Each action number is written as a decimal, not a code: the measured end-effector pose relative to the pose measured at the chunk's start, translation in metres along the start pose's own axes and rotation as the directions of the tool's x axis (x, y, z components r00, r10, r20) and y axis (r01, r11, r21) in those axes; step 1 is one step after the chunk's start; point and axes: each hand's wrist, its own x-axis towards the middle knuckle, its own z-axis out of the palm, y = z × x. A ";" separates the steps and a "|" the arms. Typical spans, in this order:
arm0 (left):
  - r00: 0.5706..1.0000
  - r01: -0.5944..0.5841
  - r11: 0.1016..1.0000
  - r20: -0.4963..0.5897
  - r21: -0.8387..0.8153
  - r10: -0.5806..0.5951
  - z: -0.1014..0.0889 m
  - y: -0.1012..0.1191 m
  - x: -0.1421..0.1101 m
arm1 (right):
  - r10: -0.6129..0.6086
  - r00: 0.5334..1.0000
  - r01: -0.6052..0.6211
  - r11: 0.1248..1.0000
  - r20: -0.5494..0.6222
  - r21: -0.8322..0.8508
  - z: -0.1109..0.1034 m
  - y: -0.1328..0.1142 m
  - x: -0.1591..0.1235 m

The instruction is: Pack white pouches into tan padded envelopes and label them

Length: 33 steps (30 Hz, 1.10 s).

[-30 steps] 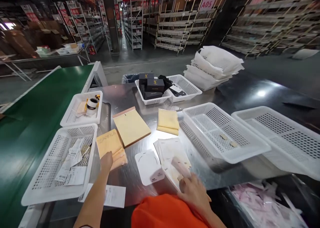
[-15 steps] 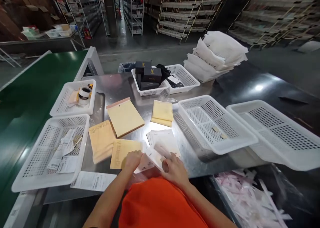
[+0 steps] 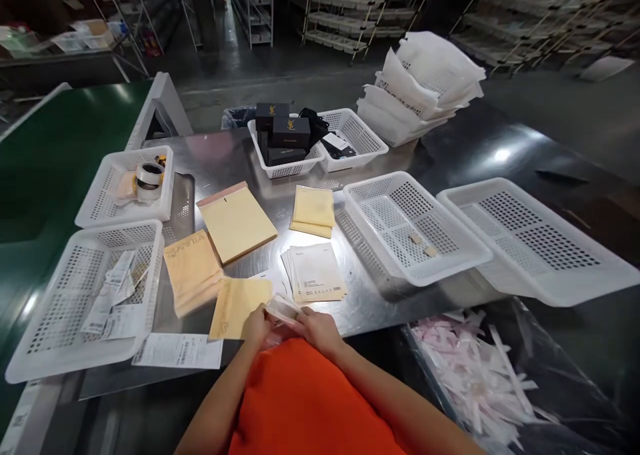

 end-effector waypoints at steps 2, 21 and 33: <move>1.000 -0.001 0.998 -0.005 -0.068 0.001 -0.006 -0.002 0.001 | -0.025 1.000 0.025 1.000 0.009 -0.016 0.007 0.000 0.004; 0.924 -0.377 0.915 0.124 0.145 0.361 -0.055 0.013 -0.011 | -0.189 0.982 0.189 0.982 0.013 0.014 0.001 0.039 0.007; 0.928 -0.366 0.873 0.059 0.322 0.367 -0.054 0.062 -0.043 | -0.279 0.956 0.289 0.951 -0.096 0.111 0.001 0.013 0.015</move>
